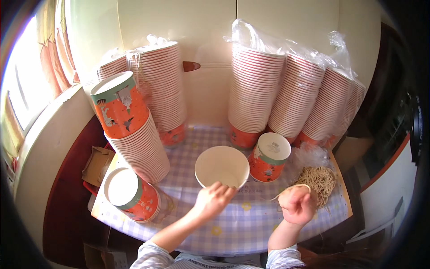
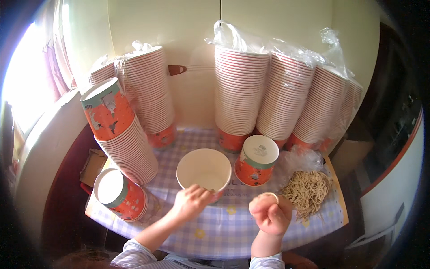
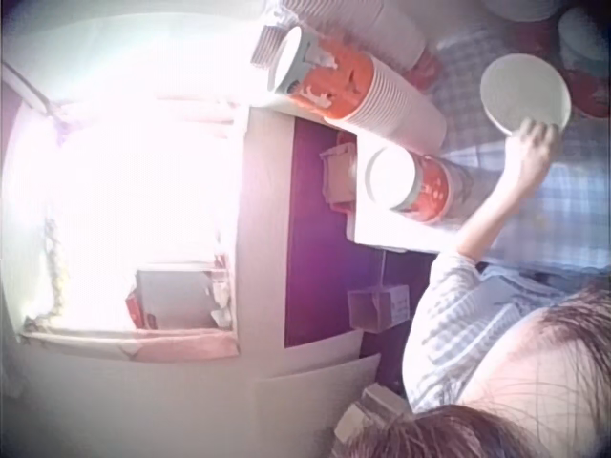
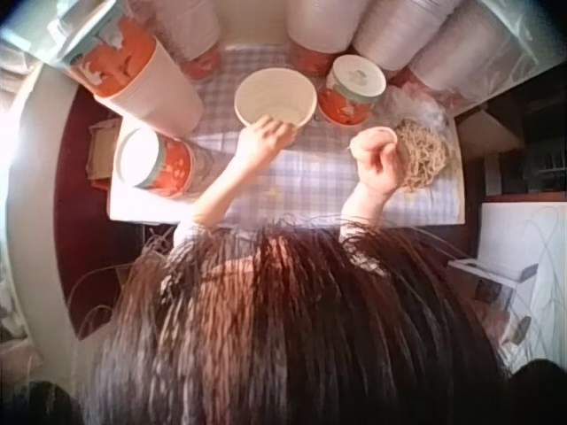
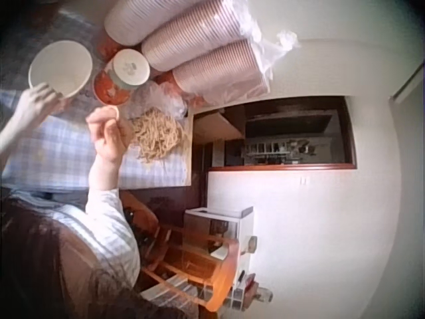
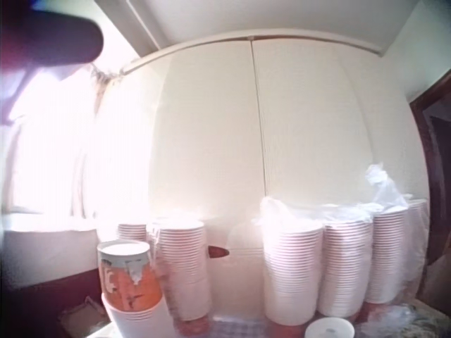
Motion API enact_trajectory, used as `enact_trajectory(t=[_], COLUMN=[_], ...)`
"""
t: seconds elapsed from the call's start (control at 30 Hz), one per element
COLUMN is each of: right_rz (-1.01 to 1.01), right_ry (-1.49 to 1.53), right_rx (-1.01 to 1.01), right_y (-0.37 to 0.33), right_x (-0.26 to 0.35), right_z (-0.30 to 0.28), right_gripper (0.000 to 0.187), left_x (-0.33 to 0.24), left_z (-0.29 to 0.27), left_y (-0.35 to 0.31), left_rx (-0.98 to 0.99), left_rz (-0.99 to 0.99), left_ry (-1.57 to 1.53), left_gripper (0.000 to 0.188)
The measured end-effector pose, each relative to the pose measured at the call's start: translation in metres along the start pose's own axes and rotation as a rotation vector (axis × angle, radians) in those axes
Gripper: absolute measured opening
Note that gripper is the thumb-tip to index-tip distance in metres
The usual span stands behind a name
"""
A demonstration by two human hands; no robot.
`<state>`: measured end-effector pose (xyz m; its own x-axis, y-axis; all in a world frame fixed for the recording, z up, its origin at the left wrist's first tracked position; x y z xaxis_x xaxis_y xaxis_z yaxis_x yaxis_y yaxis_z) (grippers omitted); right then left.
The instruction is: The recorder is attaching elastic bands to paper cups at a workstation.
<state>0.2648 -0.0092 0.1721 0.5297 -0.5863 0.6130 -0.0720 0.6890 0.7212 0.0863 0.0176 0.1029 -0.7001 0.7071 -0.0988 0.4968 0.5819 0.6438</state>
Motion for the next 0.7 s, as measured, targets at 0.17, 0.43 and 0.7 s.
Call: enact_trajectory(t=[0.17,0.43,0.7], right_rz=[0.048,0.144,0.439], right_ry=[-0.150,-0.174,0.051], right_rx=[-0.027,0.003,0.212], right_y=[0.011,0.028,0.017], right_x=[-0.012,-0.054,-0.108], right_z=[0.008,-0.007,0.021], right_gripper=[0.042,0.034,0.029], left_x=[-0.046,-0.006,0.029], left_z=[0.020,0.001,-0.005], left_y=[0.027,0.041,0.022], left_rx=[0.011,-0.069,-0.244], left_rz=[0.003,-0.354,-0.484], left_ry=[-0.038,-0.706,-1.288], left_gripper=[0.012,0.012,0.015])
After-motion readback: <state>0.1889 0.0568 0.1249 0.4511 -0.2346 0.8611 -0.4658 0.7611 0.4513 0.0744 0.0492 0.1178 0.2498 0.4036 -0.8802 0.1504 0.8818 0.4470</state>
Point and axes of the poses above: each hand's wrist, its own y-axis towards the middle knuckle, its own z-axis out of the palm, x = y × z, the point moved 6 cm from there along y, towards the middle knuckle, and after that the axes turned 4 degrees about -y, right-handed, at the moved point
